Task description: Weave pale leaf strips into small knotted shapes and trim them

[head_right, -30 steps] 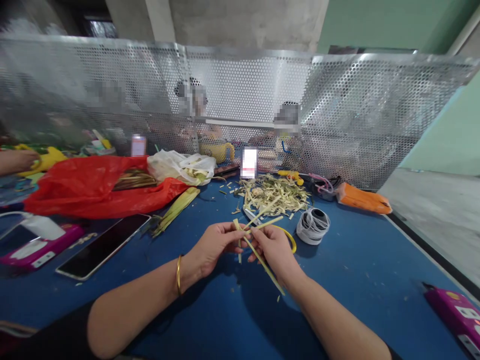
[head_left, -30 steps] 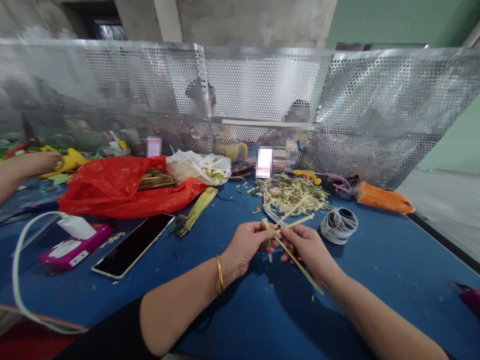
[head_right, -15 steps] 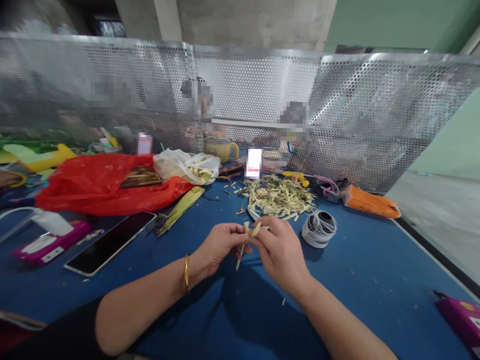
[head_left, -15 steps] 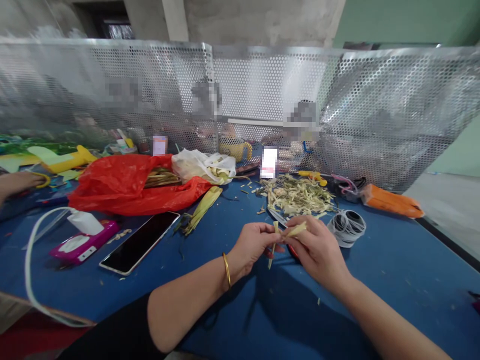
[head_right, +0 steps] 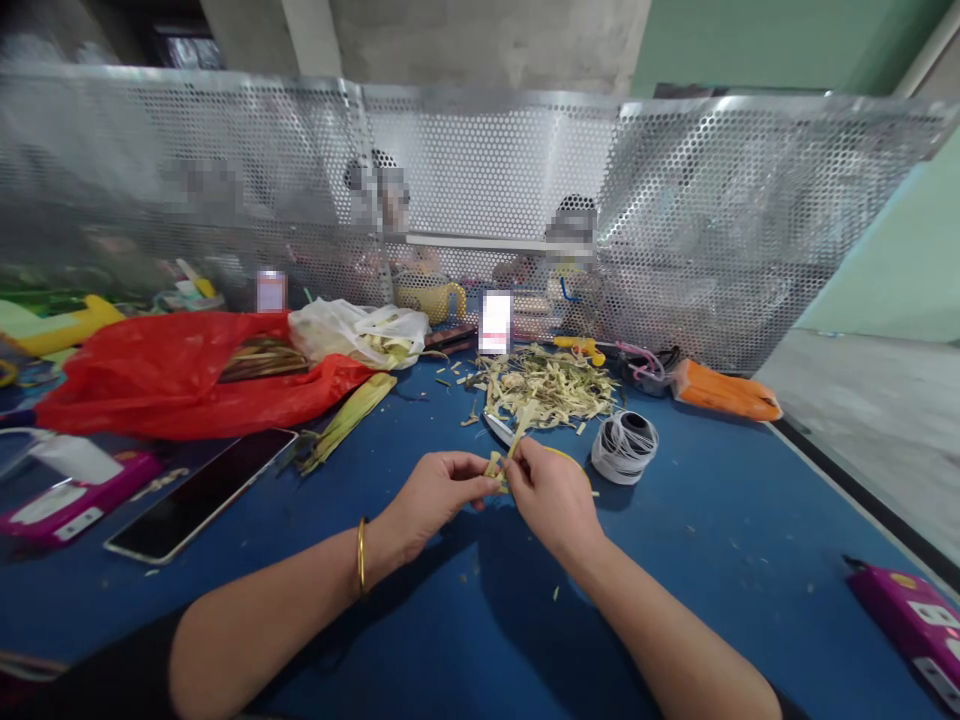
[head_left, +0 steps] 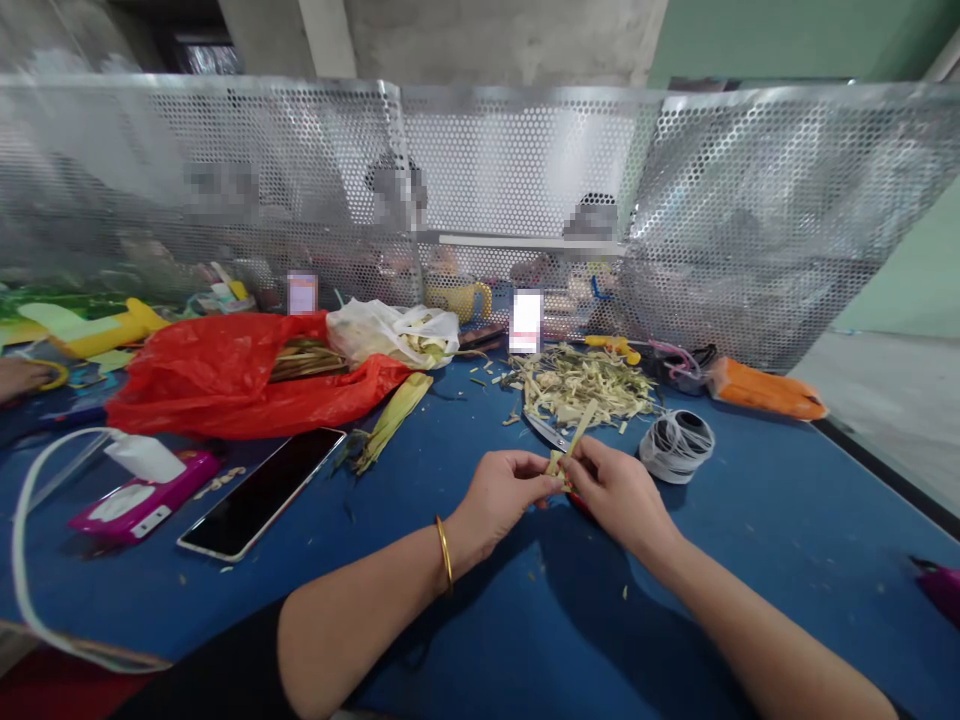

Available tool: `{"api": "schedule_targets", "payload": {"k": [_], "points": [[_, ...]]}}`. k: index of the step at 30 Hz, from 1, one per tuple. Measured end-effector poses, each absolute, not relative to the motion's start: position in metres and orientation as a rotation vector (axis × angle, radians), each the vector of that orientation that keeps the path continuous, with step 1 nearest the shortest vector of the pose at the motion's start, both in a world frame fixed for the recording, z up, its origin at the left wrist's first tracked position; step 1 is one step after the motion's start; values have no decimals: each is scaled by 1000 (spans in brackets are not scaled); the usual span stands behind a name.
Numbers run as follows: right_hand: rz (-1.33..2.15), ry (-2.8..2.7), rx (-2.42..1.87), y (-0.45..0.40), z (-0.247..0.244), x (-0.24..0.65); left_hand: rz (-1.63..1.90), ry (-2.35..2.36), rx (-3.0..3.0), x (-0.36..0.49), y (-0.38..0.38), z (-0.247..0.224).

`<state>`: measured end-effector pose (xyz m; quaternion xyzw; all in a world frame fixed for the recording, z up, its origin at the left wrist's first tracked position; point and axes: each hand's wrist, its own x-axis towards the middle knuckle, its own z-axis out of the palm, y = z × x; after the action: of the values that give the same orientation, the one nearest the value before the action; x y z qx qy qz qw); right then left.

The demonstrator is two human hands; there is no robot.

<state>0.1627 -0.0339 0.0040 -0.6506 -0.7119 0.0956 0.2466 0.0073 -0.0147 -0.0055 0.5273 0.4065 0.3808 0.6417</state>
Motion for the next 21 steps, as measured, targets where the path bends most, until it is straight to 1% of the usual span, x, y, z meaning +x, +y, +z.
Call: {"api": "schedule_targets", "payload": {"k": [4,7,9,11,15,17,19,21], "points": [[291,-2032,-1687,-35,11,167,992,984,1123,6,-9,-7],[192,-2213,-1511,-36,24,175,1034,1003,1058,3,-5,-6],[233,-2327,-1370,-35,31,180,1036,993,1047,2,-3,-5],[443,-2333,-1285,-34,36,185,1029,996,1044,2,-3,-4],[988,-2099,-1287,-30,36,194,1004,993,1053,2,-5,-4],[1197,-1979,-1284,-28,35,196,999,982,1054,1,-5,-4],[1332,-1868,-1282,-27,35,197,998,969,1050,1,-5,-5],[1358,-1811,-1270,-28,35,194,996,957,1045,1,-5,-6]]}}
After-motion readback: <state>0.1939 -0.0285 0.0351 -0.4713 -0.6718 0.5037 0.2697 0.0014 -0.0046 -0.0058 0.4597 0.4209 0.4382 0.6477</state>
